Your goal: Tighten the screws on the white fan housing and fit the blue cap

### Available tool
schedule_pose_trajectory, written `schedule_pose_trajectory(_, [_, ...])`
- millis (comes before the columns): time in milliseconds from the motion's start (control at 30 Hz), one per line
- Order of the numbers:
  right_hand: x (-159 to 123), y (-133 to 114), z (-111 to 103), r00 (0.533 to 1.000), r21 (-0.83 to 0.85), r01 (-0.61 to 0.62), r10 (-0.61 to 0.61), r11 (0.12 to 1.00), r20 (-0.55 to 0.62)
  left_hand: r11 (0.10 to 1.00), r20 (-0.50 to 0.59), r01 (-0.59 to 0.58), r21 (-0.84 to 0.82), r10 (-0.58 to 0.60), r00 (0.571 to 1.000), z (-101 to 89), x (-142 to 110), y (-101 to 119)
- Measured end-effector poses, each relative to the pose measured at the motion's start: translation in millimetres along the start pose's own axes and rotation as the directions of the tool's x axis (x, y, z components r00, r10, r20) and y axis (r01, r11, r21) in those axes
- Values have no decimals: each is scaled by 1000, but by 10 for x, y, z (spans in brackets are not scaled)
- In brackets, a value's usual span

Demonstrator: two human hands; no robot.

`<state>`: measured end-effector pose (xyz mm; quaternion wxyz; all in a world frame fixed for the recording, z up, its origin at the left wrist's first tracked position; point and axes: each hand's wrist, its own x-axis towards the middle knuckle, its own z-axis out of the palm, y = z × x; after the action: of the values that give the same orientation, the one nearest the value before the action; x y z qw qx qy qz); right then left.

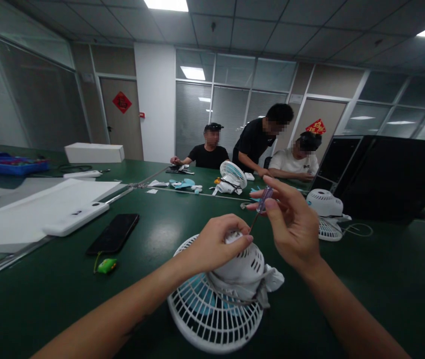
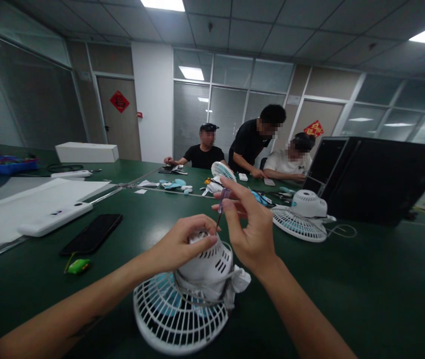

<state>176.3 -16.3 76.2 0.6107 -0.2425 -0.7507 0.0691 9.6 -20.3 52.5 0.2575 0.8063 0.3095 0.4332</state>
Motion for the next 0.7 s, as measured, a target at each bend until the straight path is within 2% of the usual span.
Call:
schedule_pose_trajectory(167, [24, 12, -32, 997, -47, -27, 23, 999, -77, 998, 19, 52, -35, -52, 998, -17, 7, -4])
schedule_pose_trajectory(333, [90, -46, -81, 983, -34, -84, 77, 996, -166, 996, -3, 27, -86, -28, 1000, -12, 5, -19])
schedule_pose_trajectory(400, [148, -63, -130, 964, 41, -124, 130, 991, -234, 996, -1, 11, -84, -11, 1000, -8, 4, -25])
schedule_pose_trajectory(533, [224, 26, -333, 894, 159, -225, 268, 961, -360, 996, 10, -88, -31, 88, 996, 5, 0, -33])
schedule_pose_trajectory(633, [91, 231, -568, 881, 92, -368, 379, 925, -283, 989, 15, -146, 18, 146, 989, 13, -10, -40])
schedule_pose_trajectory(700, [-125, 410, -743, 879, -91, -469, 454, 878, -147, 988, 16, -152, 31, 151, 988, 16, -19, -47])
